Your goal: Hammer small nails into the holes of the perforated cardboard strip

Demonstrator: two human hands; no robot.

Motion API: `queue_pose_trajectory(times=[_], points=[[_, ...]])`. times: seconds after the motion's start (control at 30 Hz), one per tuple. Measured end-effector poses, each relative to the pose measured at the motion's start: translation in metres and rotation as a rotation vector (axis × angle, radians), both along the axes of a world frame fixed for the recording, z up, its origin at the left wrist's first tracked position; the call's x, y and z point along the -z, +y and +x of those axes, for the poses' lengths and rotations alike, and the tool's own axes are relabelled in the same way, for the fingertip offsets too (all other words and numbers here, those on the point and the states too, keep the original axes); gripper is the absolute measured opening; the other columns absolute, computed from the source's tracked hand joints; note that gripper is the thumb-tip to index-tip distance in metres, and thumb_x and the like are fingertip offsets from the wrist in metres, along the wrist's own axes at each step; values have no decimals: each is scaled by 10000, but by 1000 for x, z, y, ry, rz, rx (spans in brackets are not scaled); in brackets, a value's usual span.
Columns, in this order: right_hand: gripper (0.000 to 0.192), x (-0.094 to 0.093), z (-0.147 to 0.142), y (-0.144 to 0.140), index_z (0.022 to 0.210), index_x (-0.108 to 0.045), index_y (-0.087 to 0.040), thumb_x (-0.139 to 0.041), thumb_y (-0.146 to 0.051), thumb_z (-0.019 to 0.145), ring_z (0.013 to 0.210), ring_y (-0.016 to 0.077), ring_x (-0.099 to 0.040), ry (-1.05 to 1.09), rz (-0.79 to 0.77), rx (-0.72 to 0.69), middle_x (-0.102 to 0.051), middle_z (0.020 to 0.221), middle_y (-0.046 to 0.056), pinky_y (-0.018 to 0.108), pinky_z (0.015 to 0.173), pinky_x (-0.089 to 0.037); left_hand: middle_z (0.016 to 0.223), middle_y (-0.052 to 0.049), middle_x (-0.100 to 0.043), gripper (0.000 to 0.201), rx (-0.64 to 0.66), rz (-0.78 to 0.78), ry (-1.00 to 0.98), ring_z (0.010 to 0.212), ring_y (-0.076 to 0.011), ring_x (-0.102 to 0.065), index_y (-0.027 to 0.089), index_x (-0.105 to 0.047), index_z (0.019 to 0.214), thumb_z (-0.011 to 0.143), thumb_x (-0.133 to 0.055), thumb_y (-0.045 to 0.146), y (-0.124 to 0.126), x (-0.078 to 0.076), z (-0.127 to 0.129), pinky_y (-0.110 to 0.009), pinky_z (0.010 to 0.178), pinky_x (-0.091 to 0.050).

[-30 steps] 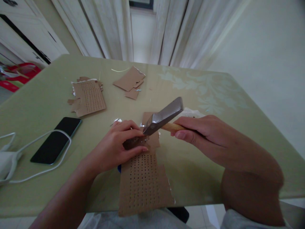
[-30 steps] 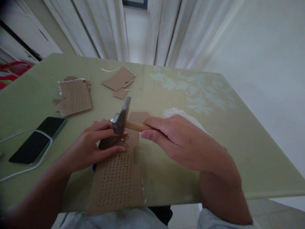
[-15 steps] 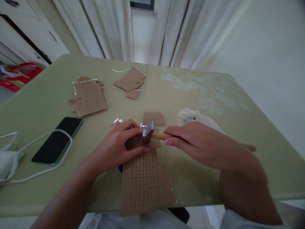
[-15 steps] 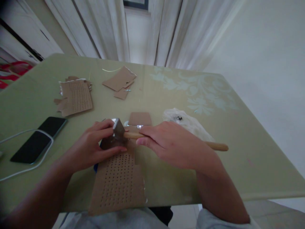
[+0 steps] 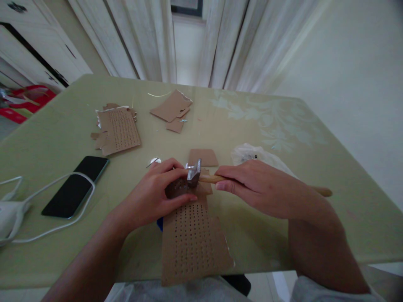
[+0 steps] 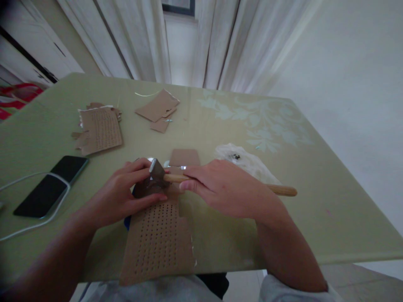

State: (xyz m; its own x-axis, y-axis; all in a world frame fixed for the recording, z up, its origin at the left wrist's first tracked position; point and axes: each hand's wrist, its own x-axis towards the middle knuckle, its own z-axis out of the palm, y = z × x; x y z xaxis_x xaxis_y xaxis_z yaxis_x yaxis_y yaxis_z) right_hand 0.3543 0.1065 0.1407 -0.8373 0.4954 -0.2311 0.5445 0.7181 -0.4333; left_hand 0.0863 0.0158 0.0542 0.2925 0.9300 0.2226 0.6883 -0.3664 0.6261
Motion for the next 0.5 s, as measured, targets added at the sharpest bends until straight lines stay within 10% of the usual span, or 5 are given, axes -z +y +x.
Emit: queue_pose_trajectory(times=[0.5], points=[[404, 4, 1, 6, 1284, -786, -209, -448, -412, 1197, 975, 254, -769, 42, -40, 27, -849, 1150, 107, 355, 841, -489, 976, -35, -721, 148, -172, 264, -408, 907, -220, -672, 306, -717, 1097, 1063, -604, 216, -34, -32, 9, -393, 735, -540]])
